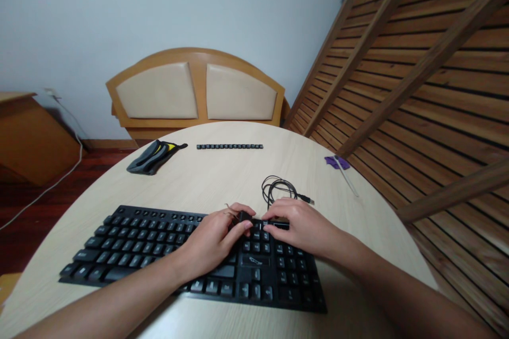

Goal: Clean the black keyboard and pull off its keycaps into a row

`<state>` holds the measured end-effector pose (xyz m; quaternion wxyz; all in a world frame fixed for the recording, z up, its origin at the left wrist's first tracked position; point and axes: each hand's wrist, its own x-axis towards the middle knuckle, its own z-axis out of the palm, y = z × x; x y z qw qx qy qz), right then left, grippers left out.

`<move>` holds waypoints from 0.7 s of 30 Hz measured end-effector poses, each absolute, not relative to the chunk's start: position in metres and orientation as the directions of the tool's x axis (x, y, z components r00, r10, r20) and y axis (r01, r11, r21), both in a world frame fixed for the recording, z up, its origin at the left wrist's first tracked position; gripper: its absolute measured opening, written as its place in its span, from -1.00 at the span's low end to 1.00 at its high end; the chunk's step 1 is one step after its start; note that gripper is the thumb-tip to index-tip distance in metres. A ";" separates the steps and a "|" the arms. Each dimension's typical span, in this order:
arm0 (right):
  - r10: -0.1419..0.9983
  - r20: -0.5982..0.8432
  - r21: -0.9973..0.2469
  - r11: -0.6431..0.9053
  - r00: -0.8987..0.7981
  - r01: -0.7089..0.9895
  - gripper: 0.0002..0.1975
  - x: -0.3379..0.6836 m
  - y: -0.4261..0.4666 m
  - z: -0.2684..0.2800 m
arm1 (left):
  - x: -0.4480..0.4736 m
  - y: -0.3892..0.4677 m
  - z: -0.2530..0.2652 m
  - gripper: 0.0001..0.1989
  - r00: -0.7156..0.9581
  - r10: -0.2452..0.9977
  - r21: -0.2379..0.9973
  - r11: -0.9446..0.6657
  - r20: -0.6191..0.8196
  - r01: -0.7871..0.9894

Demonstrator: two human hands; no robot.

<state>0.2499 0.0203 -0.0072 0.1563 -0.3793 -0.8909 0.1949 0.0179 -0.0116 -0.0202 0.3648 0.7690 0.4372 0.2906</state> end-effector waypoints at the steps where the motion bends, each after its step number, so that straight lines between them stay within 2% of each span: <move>1: 0.736 0.132 -0.465 0.638 -0.664 0.614 -0.85 0.250 0.020 -0.008 | 0.018 -0.012 -0.021 -0.74 0.446 0.886 0.815 -0.352 0.131 0.460; 21: 0.679 0.176 -0.429 0.704 -0.713 0.566 -0.92 0.252 0.024 -0.014 | 0.017 -0.014 -0.024 -0.76 0.461 0.878 0.825 -0.354 0.130 0.441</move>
